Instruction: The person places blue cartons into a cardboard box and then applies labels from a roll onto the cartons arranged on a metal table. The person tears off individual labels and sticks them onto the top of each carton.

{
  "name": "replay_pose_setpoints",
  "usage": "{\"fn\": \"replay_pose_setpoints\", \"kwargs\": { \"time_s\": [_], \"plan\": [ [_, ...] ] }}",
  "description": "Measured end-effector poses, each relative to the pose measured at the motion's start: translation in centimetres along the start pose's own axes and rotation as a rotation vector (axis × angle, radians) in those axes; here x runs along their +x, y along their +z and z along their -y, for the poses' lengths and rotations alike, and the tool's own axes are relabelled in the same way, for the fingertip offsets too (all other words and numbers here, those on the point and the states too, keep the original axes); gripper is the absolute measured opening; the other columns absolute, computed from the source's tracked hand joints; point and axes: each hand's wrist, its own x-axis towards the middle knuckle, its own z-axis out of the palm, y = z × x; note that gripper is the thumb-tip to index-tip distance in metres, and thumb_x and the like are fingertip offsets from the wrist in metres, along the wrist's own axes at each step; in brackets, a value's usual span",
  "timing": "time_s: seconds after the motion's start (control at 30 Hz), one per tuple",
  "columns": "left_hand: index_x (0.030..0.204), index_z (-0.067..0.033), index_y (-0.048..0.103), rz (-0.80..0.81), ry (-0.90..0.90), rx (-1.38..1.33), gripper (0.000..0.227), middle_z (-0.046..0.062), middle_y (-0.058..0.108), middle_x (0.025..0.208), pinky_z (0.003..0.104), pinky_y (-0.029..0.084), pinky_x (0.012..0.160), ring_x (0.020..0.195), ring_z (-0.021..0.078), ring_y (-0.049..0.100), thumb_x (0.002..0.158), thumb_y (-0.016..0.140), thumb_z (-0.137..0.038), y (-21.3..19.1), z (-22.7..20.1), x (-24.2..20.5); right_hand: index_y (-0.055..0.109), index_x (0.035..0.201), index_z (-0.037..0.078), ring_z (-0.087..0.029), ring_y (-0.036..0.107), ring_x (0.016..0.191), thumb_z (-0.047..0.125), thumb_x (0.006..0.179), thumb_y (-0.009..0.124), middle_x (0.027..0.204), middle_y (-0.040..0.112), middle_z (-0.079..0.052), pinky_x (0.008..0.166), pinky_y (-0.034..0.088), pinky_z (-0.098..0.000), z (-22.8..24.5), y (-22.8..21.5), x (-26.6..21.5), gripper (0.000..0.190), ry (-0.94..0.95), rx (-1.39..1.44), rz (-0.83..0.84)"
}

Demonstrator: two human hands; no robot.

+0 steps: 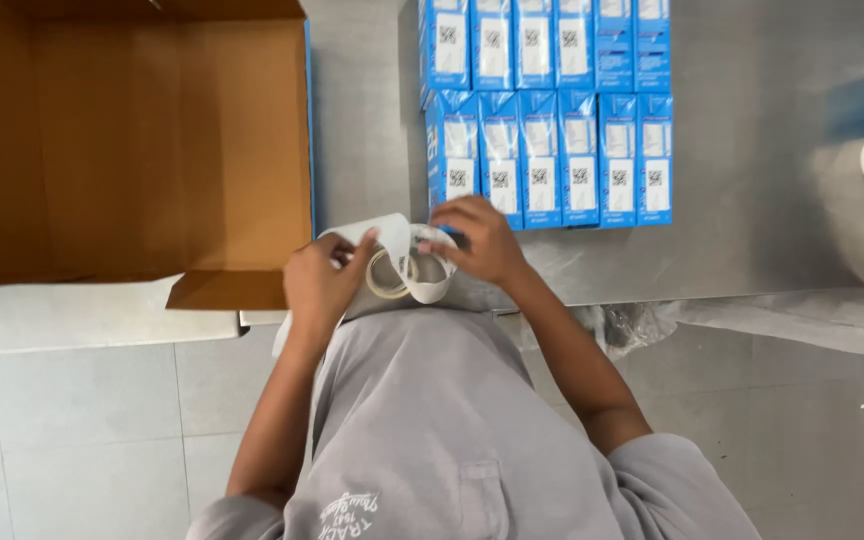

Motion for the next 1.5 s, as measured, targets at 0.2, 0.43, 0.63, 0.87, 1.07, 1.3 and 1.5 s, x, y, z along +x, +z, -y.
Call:
{"fn": "replay_pose_setpoints", "kwargs": {
  "time_s": [0.2, 0.43, 0.63, 0.87, 1.07, 1.3, 1.5],
  "plan": [
    [0.065, 0.0011, 0.074, 0.313, -0.005, 0.249, 0.061, 0.017, 0.069, 0.064, 0.042, 0.054, 0.065, 0.065, 0.0348, 0.069, 0.08, 0.081, -0.058, 2.6, -1.7, 0.7, 0.073, 0.093, 0.004, -0.027, 0.064, 0.097, 0.045, 0.074, 0.088, 0.101, 0.072, -0.009, 0.09, 0.049, -0.0423, 4.8, -0.1, -2.9, 0.048, -0.215, -0.105, 0.161],
    [0.075, 0.0008, 0.072, 0.216, 0.113, -0.052, 0.029, 0.015, 0.07, 0.068, 0.04, 0.056, 0.063, 0.06, 0.0314, 0.069, 0.08, 0.075, -0.028, 2.4, 2.7, -0.6, 0.075, 0.091, 0.008, -0.024, 0.067, 0.09, 0.029, 0.092, 0.08, 0.09, 0.073, -0.006, 0.09, 0.05, -0.0393, 3.8, 2.6, -5.7, 0.022, -0.036, -0.085, 0.349],
    [0.082, 0.0024, 0.068, 0.209, -0.047, -0.036, 0.024, 0.018, 0.065, 0.063, 0.042, 0.051, 0.058, 0.053, 0.0323, 0.065, 0.089, 0.07, -0.021, 0.2, 3.1, -2.2, 0.074, 0.11, 0.006, -0.035, 0.068, 0.089, 0.016, 0.088, 0.069, 0.098, 0.076, -0.011, 0.083, 0.051, -0.0468, 7.6, 3.4, -2.6, 0.025, 0.045, -0.009, 0.633],
    [0.095, 0.0008, 0.062, -0.04, 0.004, -0.176, 0.023, 0.017, 0.073, 0.086, 0.04, 0.056, 0.062, 0.071, 0.0296, 0.072, 0.102, 0.064, -0.021, 0.1, 4.6, -3.1, 0.069, 0.121, 0.004, -0.036, 0.072, 0.088, 0.011, 0.093, 0.066, 0.098, 0.074, -0.018, 0.08, 0.055, -0.0467, 7.7, 9.1, -2.2, 0.029, 0.152, 0.151, 0.678],
    [0.106, 0.0047, 0.066, 0.008, -0.031, -0.231, 0.029, 0.018, 0.074, 0.094, 0.035, 0.061, 0.068, 0.08, 0.028, 0.076, 0.089, 0.075, -0.017, 0.5, 6.8, -5.3, 0.067, 0.111, 0.001, -0.037, 0.072, 0.086, 0.008, 0.093, 0.069, 0.1, 0.072, -0.019, 0.076, 0.057, -0.0433, 6.1, 11.2, -3.3, 0.02, 0.068, 0.085, 0.397],
    [0.106, 0.0053, 0.074, -0.037, -0.207, -0.434, 0.019, 0.016, 0.078, 0.093, 0.03, 0.062, 0.076, 0.087, 0.0233, 0.08, 0.092, 0.067, -0.005, 0.8, 7.0, -4.7, 0.071, 0.103, 0.001, -0.027, 0.076, 0.083, 0.018, 0.09, 0.082, 0.095, 0.074, -0.013, 0.072, 0.059, -0.0361, 7.5, 10.1, -2.0, 0.024, 0.071, 0.174, 0.35],
    [0.106, 0.0034, 0.075, -0.047, -0.101, -0.463, 0.016, 0.015, 0.077, 0.099, 0.03, 0.062, 0.079, 0.088, 0.0213, 0.078, 0.093, 0.067, -0.003, 0.6, 5.6, -4.2, 0.075, 0.103, 0.001, -0.025, 0.074, 0.08, 0.01, 0.092, 0.077, 0.098, 0.073, -0.011, 0.07, 0.058, -0.035, 6.8, 9.7, -0.6, 0.015, 0.054, 0.124, 0.083]
  ]
}}
